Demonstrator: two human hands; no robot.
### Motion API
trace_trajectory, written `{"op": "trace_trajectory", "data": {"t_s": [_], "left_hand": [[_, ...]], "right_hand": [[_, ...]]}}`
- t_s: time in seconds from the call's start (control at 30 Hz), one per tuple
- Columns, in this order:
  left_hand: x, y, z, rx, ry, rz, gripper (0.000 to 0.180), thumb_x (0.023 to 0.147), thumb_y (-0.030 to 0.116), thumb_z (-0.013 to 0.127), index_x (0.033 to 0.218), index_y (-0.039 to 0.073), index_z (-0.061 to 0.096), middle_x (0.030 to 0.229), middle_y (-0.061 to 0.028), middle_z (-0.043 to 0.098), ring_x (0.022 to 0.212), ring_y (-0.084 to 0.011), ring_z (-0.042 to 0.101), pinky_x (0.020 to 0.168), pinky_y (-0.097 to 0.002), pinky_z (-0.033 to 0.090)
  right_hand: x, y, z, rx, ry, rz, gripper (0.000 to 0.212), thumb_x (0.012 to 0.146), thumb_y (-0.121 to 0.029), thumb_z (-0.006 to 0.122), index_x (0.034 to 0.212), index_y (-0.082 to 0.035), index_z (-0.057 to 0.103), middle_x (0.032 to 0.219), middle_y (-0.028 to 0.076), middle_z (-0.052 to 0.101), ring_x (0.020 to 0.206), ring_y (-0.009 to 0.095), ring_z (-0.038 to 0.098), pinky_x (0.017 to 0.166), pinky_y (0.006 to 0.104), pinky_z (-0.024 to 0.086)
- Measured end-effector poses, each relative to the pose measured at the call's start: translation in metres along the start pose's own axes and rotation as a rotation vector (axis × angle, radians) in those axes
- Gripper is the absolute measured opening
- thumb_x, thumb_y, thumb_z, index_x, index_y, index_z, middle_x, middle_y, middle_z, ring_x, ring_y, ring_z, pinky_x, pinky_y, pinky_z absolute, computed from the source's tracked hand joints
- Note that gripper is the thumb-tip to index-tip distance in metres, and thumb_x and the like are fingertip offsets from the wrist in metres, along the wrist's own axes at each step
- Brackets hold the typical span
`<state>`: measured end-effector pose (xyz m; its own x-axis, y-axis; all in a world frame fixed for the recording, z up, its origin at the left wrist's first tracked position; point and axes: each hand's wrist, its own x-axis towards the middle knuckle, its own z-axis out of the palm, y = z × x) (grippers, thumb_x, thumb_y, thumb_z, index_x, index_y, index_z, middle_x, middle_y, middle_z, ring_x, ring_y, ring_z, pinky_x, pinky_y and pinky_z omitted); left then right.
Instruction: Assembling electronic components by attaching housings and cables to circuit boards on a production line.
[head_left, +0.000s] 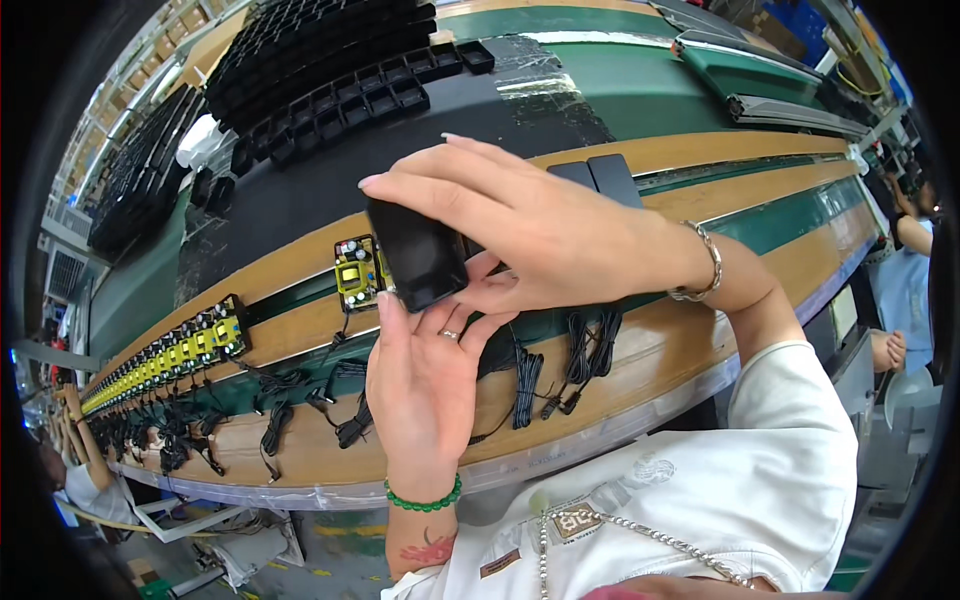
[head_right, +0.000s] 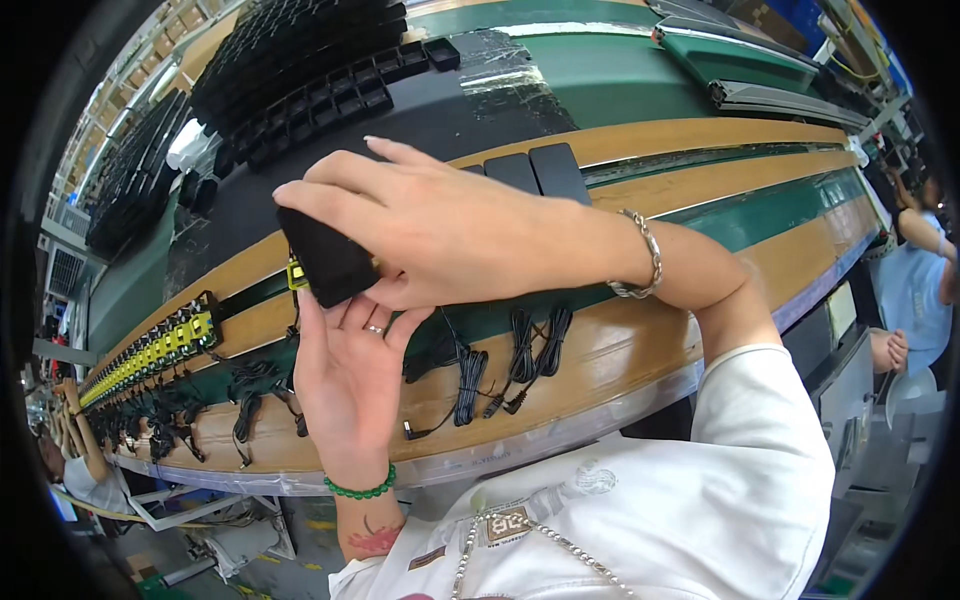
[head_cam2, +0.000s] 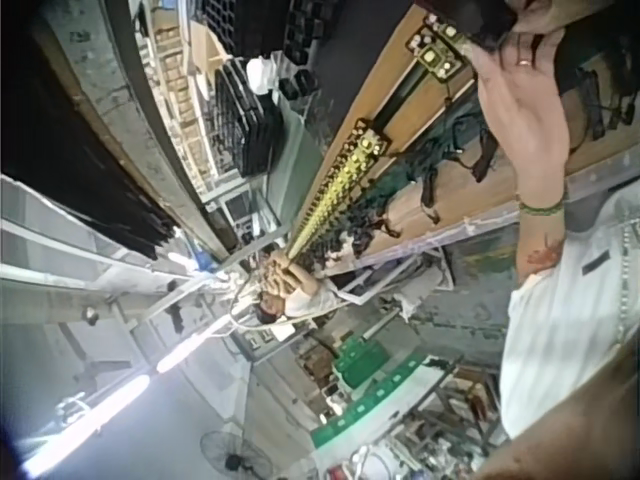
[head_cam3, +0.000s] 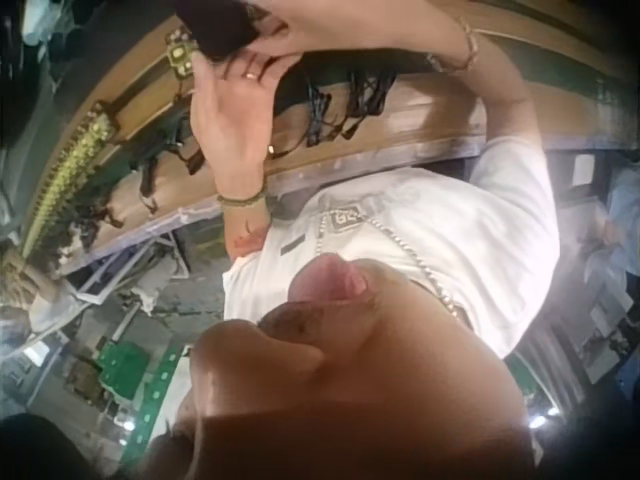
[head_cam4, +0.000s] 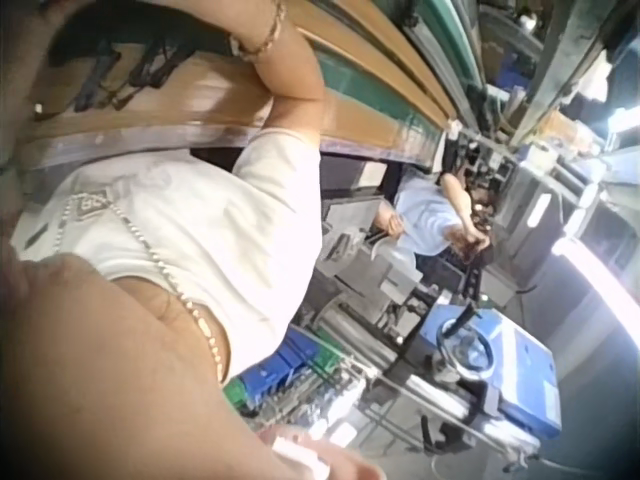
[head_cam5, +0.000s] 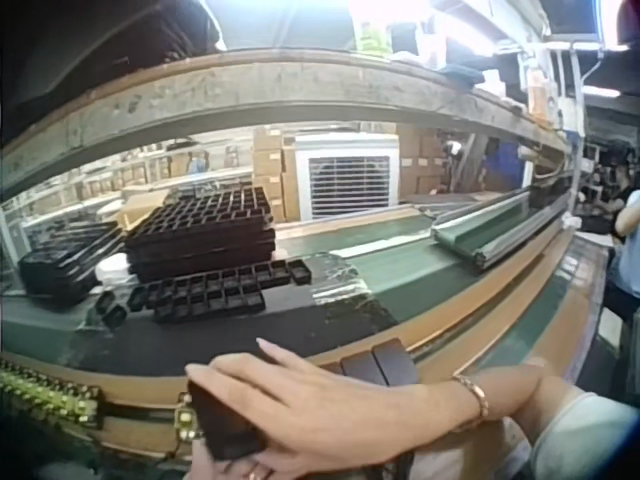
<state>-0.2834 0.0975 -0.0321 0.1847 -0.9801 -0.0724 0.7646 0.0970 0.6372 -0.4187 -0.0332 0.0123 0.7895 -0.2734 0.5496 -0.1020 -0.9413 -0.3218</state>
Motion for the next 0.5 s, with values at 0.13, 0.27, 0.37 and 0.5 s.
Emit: {"op": "trace_trajectory", "data": {"t_s": [0.13,0.27,0.37,0.5], "left_hand": [[0.002,0.003,-0.014,-0.187,-0.109,-0.028,0.047,0.108,0.03,0.038,0.131,-0.009,0.05,0.115,-0.0216,0.066,0.106,-0.0279,0.062,0.094,-0.0415,0.05],[-0.007,0.004,-0.028,-0.241,-0.242,-0.068,0.046,0.107,0.031,0.044,0.132,-0.007,0.051,0.119,-0.0213,0.064,0.107,-0.0275,0.062,0.096,-0.04,0.049],[-0.013,0.006,-0.02,-0.156,0.081,-0.032,0.041,0.105,0.028,0.049,0.13,-0.005,0.053,0.118,-0.0188,0.065,0.1,-0.0271,0.062,0.093,-0.0387,0.049],[-0.016,-0.005,-0.012,0.563,0.368,0.216,0.032,0.102,0.021,0.054,0.124,-0.002,0.056,0.113,-0.0162,0.065,0.094,-0.0261,0.061,0.088,-0.0377,0.049]], "right_hand": [[0.002,-0.003,0.002,0.226,0.056,-0.006,0.079,0.069,-0.012,0.085,0.139,-0.006,0.051,0.12,0.012,0.063,0.103,0.029,0.063,0.093,0.0353,0.05],[-0.009,-0.001,-0.005,0.985,-0.015,0.234,0.081,0.066,-0.014,0.087,0.14,-0.006,0.052,0.115,0.011,0.065,0.097,0.031,0.064,0.089,0.0345,0.05],[-0.01,-0.001,0.0,0.877,-0.308,0.107,0.064,0.07,-0.019,0.085,0.128,-0.007,0.06,0.098,0.01,0.068,0.08,0.026,0.06,0.076,0.0323,0.05],[-0.013,0.012,0.009,0.664,-0.293,-0.026,0.057,0.076,-0.024,0.084,0.127,-0.007,0.061,0.098,0.011,0.067,0.073,0.023,0.061,0.07,0.0341,0.052]]}}
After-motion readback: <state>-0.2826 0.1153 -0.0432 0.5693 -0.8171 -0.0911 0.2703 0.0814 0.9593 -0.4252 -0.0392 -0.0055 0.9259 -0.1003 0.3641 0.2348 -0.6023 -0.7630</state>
